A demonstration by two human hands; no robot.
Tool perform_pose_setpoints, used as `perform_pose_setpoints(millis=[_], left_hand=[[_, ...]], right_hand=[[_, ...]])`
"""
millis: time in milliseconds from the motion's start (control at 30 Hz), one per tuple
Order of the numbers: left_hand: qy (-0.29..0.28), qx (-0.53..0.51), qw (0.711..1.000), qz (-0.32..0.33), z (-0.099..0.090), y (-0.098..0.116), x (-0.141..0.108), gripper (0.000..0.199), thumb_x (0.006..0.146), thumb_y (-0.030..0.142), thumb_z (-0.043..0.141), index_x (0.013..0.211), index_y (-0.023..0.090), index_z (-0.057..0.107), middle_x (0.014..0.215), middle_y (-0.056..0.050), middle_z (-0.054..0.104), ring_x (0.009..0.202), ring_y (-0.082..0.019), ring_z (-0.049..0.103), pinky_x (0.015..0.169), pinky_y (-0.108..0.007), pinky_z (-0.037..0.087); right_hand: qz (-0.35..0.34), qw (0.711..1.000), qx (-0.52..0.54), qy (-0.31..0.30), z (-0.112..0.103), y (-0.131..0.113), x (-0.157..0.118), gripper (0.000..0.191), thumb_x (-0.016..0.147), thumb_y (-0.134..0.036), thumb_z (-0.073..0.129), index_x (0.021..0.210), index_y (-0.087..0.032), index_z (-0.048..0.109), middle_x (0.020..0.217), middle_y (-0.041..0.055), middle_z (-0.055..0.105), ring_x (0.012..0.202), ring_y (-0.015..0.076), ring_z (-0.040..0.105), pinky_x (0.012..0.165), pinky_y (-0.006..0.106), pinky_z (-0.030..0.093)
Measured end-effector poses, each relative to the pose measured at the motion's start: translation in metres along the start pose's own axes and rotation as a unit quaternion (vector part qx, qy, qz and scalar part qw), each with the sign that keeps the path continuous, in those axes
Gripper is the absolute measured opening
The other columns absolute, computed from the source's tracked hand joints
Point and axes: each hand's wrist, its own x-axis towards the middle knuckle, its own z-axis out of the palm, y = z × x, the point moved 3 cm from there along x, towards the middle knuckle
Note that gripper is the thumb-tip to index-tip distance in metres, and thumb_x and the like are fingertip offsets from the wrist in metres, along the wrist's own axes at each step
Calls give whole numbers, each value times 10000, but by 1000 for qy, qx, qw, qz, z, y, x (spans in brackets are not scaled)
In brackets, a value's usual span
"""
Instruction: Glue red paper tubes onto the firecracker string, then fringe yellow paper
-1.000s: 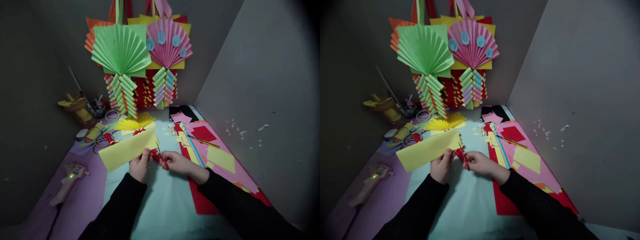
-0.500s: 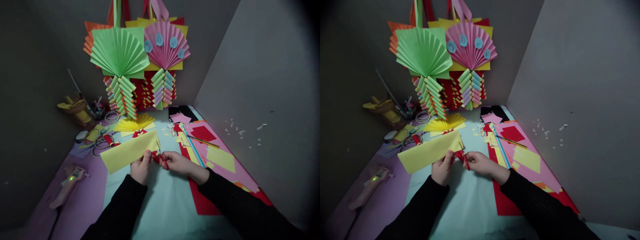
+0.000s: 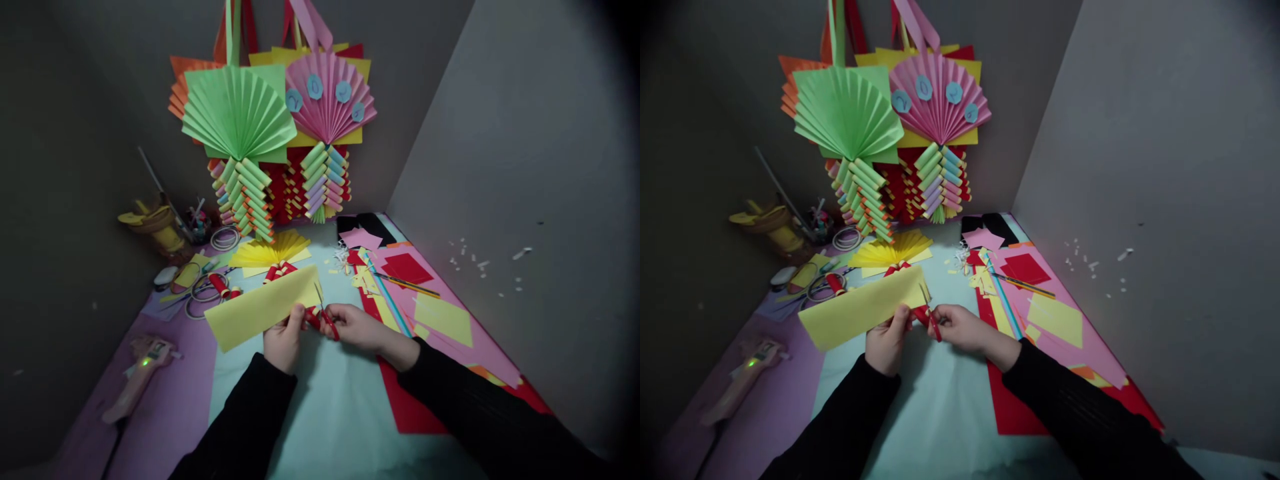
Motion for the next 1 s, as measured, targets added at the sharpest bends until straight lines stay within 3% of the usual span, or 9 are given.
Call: perform_pose_setpoints(millis=[1000], left_hand=[[-20, -21, 999, -15, 6, 0, -3, 424, 760, 502, 614, 496, 173, 569, 517, -13, 583, 556, -148, 543, 652, -283, 463]], right_hand=[[-17, 1000, 19, 14, -2, 0, 2, 374, 676, -474, 745, 753, -152, 570, 690, -23, 559, 623, 101, 463, 612, 241, 343]])
